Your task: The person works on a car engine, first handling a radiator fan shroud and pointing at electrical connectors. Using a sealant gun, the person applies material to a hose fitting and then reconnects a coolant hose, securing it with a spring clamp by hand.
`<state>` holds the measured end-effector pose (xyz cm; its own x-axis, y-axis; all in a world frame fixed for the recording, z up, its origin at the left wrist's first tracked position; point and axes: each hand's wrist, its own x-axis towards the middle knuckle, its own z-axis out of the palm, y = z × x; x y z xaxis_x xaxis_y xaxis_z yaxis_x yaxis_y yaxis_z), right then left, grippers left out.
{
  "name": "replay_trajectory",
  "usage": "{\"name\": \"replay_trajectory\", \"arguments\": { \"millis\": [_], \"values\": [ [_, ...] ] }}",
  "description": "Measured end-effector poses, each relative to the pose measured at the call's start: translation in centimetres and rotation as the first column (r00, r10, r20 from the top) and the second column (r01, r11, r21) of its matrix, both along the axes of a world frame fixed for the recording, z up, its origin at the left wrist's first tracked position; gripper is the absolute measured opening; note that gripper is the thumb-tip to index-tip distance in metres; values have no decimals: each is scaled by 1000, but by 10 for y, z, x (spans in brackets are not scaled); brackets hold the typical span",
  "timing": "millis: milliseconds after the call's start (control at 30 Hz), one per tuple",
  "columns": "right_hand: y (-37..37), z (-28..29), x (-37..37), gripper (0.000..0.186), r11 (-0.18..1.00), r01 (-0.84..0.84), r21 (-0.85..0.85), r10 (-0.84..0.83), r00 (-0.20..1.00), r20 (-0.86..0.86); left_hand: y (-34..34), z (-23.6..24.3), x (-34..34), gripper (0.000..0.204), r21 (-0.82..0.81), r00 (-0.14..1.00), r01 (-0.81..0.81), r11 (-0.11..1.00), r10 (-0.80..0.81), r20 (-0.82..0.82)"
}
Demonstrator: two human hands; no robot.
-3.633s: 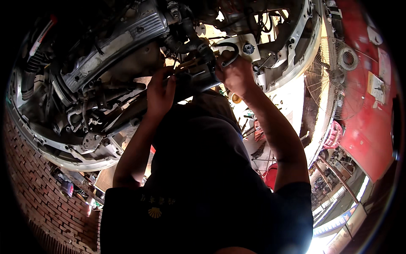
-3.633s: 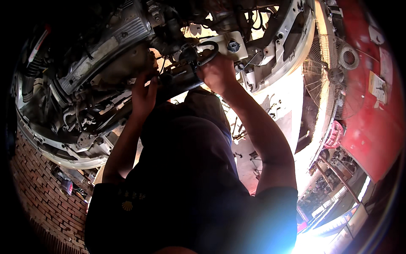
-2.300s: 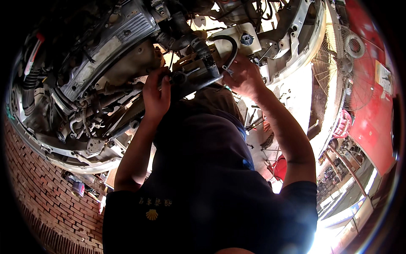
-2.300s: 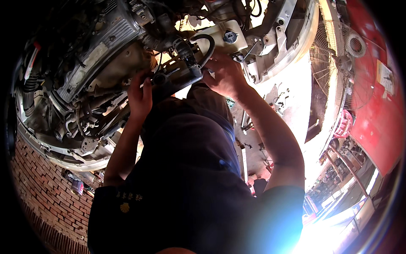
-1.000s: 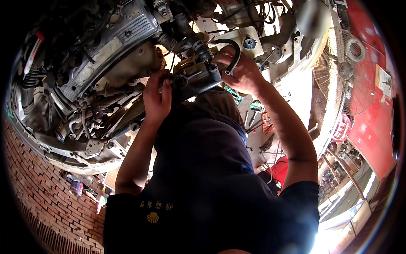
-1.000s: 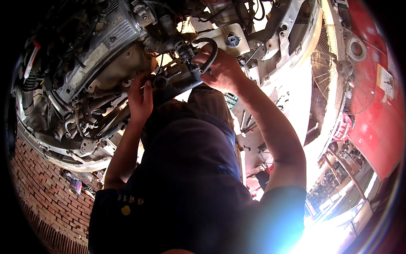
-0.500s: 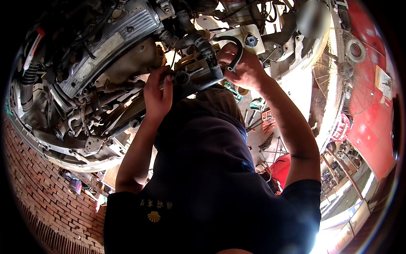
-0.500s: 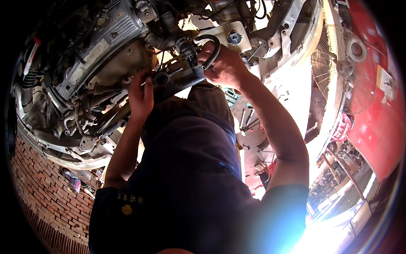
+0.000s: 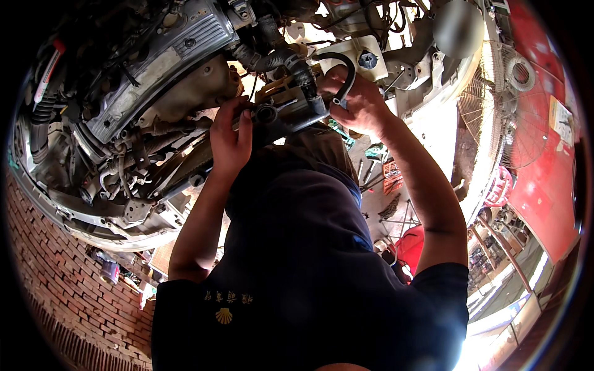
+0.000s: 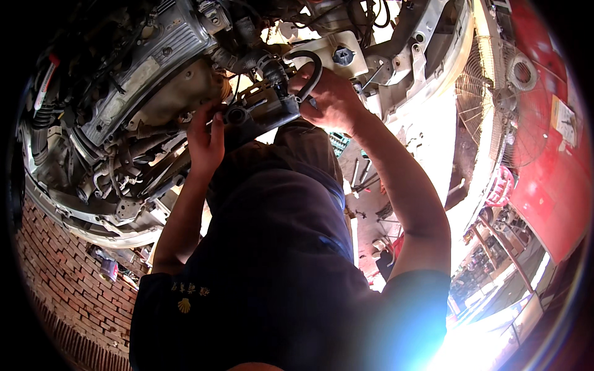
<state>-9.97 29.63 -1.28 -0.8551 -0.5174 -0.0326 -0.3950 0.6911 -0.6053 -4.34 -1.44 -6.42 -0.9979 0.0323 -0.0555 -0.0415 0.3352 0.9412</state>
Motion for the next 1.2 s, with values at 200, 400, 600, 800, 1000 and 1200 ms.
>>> {"name": "replay_trajectory", "arguments": {
  "millis": [200, 400, 600, 800, 1000, 1200],
  "values": [
    [4, -6, 6, 46, 996, 50, -71, -59, 991, -120, -1, 0, 0, 24, -34, 1000, 9, 999, -10, -8],
    [-18, -1, 43, 50, 873, 487, -37, -404, 762, 506, 0, 5, 0, 24, -17, 1000, 1, 1000, -1, 6],
    [-29, -3, 51, 72, 889, 458, 22, -389, 729, 563, 0, 4, -1, 23, -54, 999, 17, 998, -19, -33],
    [-16, -5, 26, 70, 951, 307, 26, -250, 721, 646, 0, -1, -2, 22, -33, 998, 35, 999, -36, -52],
    [-27, 24, 52, 64, 941, 319, 112, -312, 693, 650, 0, 2, -1, 21, -61, 997, 29, 998, -33, -66],
    [-43, 35, 43, 92, 916, 16, 401, -195, 891, 411, -1, -4, 1, 21, 10, 999, 4, 1000, -4, -41]
  ]
}}
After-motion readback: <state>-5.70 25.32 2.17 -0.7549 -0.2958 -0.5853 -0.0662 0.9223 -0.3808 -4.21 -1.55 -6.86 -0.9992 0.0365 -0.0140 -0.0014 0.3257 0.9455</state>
